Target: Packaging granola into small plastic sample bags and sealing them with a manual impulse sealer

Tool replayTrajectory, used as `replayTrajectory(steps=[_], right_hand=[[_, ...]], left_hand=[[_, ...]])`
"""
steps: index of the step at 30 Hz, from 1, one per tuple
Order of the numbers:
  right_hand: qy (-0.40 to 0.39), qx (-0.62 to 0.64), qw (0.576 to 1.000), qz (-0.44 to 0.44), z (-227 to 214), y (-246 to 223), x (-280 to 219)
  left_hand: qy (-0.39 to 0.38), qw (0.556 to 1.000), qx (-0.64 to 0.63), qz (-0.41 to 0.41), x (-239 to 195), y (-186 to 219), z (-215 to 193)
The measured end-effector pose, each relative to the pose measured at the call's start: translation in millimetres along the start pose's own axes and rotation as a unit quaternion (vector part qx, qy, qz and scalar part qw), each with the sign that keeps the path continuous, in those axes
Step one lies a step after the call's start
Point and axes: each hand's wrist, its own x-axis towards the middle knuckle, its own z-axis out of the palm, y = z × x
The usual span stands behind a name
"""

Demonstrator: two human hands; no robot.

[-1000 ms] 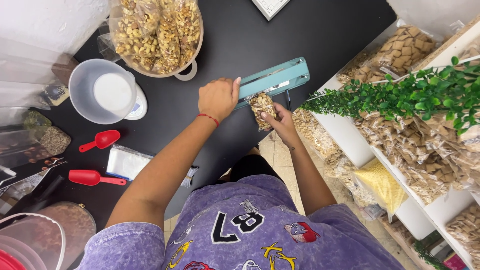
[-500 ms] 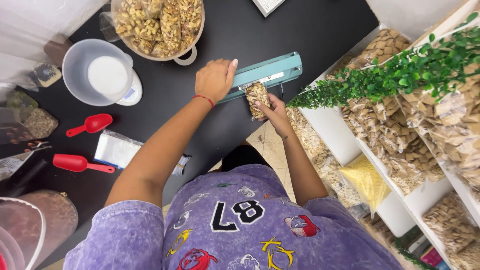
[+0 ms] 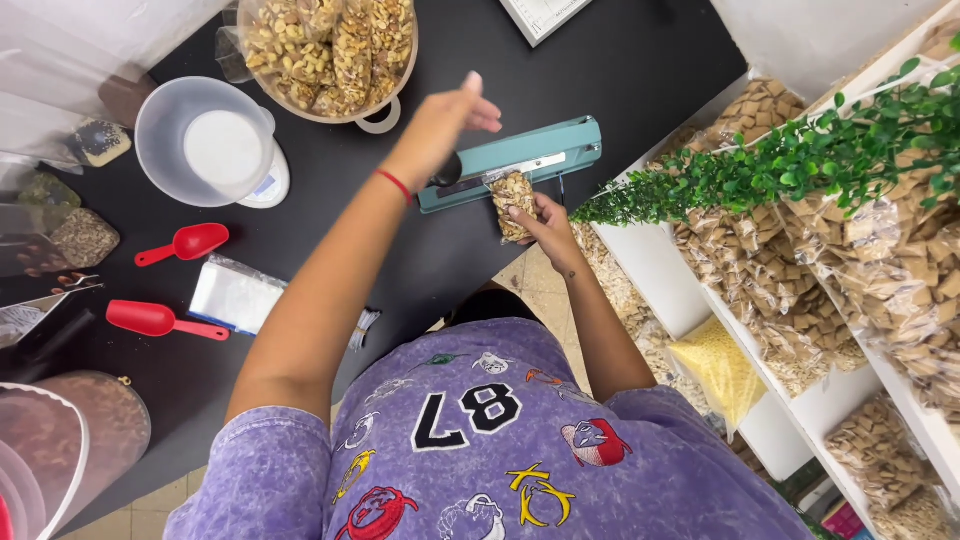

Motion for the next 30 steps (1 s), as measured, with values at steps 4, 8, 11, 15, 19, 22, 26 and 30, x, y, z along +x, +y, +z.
replayTrajectory(steps=[4, 8, 11, 15, 19, 22, 26, 30], right_hand=[[-0.001, -0.011, 1.0, 0.019, -3.4, 4.5, 6.2], [0.001, 0.068, 0.997, -0.034, 0.7, -7.8, -4.2], [-0.004, 0.059, 0.998, -0.02, -6.2, 5.9, 5.7], [-0.003, 0.06, 0.998, -0.024, -0.9, -20.9, -7.1], [0.0, 0.059, 0.998, -0.03, -0.6, -14.5, -4.8], [0.004, 0.061, 0.998, -0.032, -0.5, -10.9, -2.5], [-0.003, 0.062, 0.997, -0.038, -1.8, -20.5, -6.6], [-0.002, 0.061, 0.997, -0.044, -4.3, -20.0, -5.7]], left_hand=[[-0.076, 0.983, -0.162, 0.027, 31.5, -67.7, -8.4], [-0.072, 0.978, 0.098, 0.171, 39.4, -127.8, 17.3], [-0.068, 0.982, 0.123, 0.124, 35.2, -121.5, 27.4], [-0.09, 0.982, 0.112, 0.124, 52.3, -126.2, 36.6], [-0.114, 0.981, 0.113, 0.113, 80.4, -147.3, 52.6], [-0.107, 0.981, 0.107, 0.125, 86.0, -131.0, 60.0], [-0.091, 0.982, 0.068, 0.148, 97.6, -128.5, 74.7], [-0.112, 0.975, 0.033, 0.191, 98.3, -119.8, 73.2]])
